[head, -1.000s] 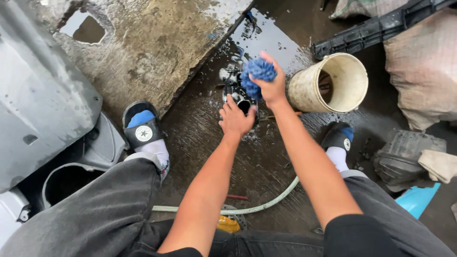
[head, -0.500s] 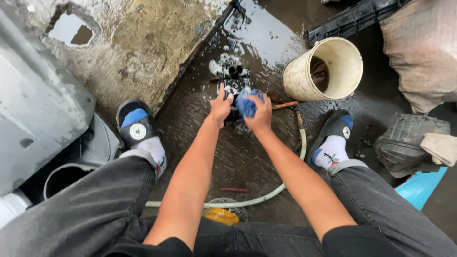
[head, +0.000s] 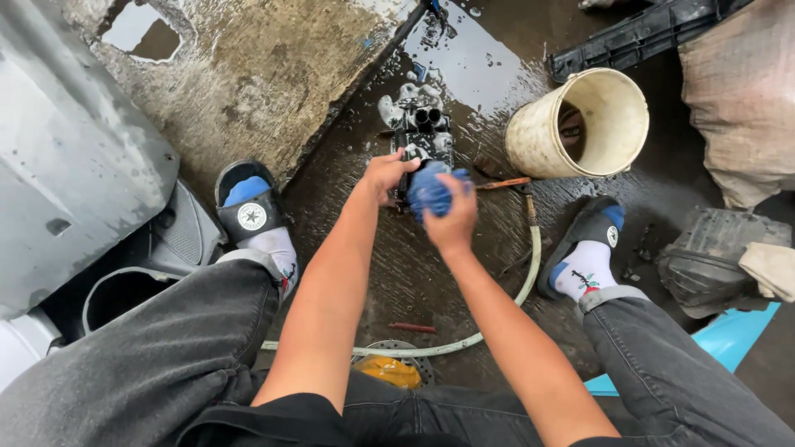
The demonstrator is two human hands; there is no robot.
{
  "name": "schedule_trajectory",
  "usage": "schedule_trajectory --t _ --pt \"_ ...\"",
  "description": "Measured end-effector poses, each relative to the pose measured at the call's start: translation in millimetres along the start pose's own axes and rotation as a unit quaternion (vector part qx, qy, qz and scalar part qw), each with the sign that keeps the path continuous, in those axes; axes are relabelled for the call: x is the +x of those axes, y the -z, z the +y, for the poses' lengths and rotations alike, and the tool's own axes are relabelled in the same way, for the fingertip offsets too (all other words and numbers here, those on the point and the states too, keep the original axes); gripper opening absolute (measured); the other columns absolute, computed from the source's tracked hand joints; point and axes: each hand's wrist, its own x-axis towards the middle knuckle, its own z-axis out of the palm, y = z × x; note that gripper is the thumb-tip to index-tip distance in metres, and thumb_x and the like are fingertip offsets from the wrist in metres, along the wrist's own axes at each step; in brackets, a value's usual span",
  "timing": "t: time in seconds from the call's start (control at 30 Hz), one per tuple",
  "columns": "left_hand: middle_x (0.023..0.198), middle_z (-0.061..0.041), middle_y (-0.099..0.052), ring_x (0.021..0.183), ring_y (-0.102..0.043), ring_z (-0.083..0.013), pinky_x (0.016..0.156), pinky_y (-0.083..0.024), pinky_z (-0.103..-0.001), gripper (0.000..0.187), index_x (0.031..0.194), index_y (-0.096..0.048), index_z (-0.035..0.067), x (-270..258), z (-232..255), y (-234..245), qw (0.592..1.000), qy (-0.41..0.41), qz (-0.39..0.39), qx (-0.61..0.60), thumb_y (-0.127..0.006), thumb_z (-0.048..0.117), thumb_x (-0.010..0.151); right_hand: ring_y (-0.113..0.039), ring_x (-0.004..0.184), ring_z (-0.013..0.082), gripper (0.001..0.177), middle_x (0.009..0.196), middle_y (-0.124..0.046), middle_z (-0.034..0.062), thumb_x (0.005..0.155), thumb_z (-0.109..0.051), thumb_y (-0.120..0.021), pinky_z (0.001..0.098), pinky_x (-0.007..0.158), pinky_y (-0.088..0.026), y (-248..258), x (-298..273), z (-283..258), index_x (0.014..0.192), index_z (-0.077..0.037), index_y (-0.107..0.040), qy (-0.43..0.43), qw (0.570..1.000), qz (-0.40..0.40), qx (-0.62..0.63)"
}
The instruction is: Cleaning a black plastic automotive part using a sponge and water hose
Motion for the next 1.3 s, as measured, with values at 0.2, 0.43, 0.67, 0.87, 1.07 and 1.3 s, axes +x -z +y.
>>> schedule_trajectory --t 0.2,0.43,0.67,0.87,1.07,1.3 --pt "0.137 -0.026 -0.062 0.120 -0.063 -0.0485 0.080 -0.060 -0.063 0.051 0.130 -0.069 0.028 46.9 -25.7 -12.4 1.000 -0.009 0.005 0.020 -0.084 0.025 0.081 -0.060 0.091 0.0306 0.043 0.107 -0.062 0.0029 0.064 -0.037 -0.077 0.0451 0.076 -0.050 -45.4 -9.0 21.6 0.106 -0.030 -0.072 0.069 0.971 0.003 -0.229" --pt "0.140 -0.020 -0.063 0.133 -0.055 -0.0422 0.101 -0.054 -0.055 0.042 0.129 -0.068 0.030 55.8 -39.2 -13.8 0.997 -0.043 0.027 0.060 -0.074 0.041 0.090 -0.065 0.090 0.0339 0.030 0.089 -0.071 0.0048 0.074 -0.043 -0.071 0.0479 0.078 -0.056 -49.8 17.0 12.2 0.099 -0.027 -0.075 -0.178 0.944 -0.084 -0.264" --pt "0.134 -0.014 -0.068 0.129 -0.060 -0.0378 0.102 -0.054 -0.051 0.048 0.128 -0.070 0.035 59.8 -38.0 -19.6 0.988 -0.060 0.064 0.128 -0.080 0.049 0.082 -0.050 0.120 0.0356 0.071 0.134 -0.056 0.0115 0.071 -0.032 -0.080 0.0539 0.091 -0.050 -14.5 15.3 -10.1 0.137 -0.030 -0.052 -0.069 0.903 -0.296 -0.305" --pt "0.156 -0.022 -0.044 0.138 -0.052 -0.0370 0.109 -0.047 -0.058 0.071 0.141 -0.058 0.006 -4.8 -3.1 5.2 0.999 0.024 -0.016 0.041 -0.049 0.061 0.097 -0.064 0.111 0.0348 0.038 0.108 -0.070 0.0095 0.078 -0.032 -0.065 0.0493 0.091 -0.057 -17.5 56.1 -30.3 0.116 -0.025 -0.065 -0.189 0.887 -0.332 -0.259" --pt "0.122 -0.016 -0.046 0.102 -0.057 -0.0270 0.093 -0.057 -0.062 0.052 0.125 -0.066 0.008 39.4 -16.2 16.8 0.990 0.072 -0.101 -0.066 -0.042 0.049 0.104 -0.070 0.114 0.0329 0.041 0.109 -0.077 0.0117 0.067 -0.043 -0.072 0.0465 0.095 -0.056 -34.2 91.2 11.4 0.104 -0.028 -0.077 -0.292 0.856 -0.371 -0.213" --pt "0.140 -0.025 -0.052 0.123 -0.062 -0.0432 0.101 -0.056 -0.054 0.047 0.120 -0.071 0.018 -14.6 20.6 44.3 0.931 -0.137 0.086 0.327 -0.070 0.051 0.086 -0.061 0.126 0.0414 0.072 0.137 -0.063 0.0215 0.076 -0.024 -0.083 0.0562 0.103 -0.050 63.6 101.0 -16.9 0.142 -0.008 -0.059 -0.454 0.825 -0.248 0.228"
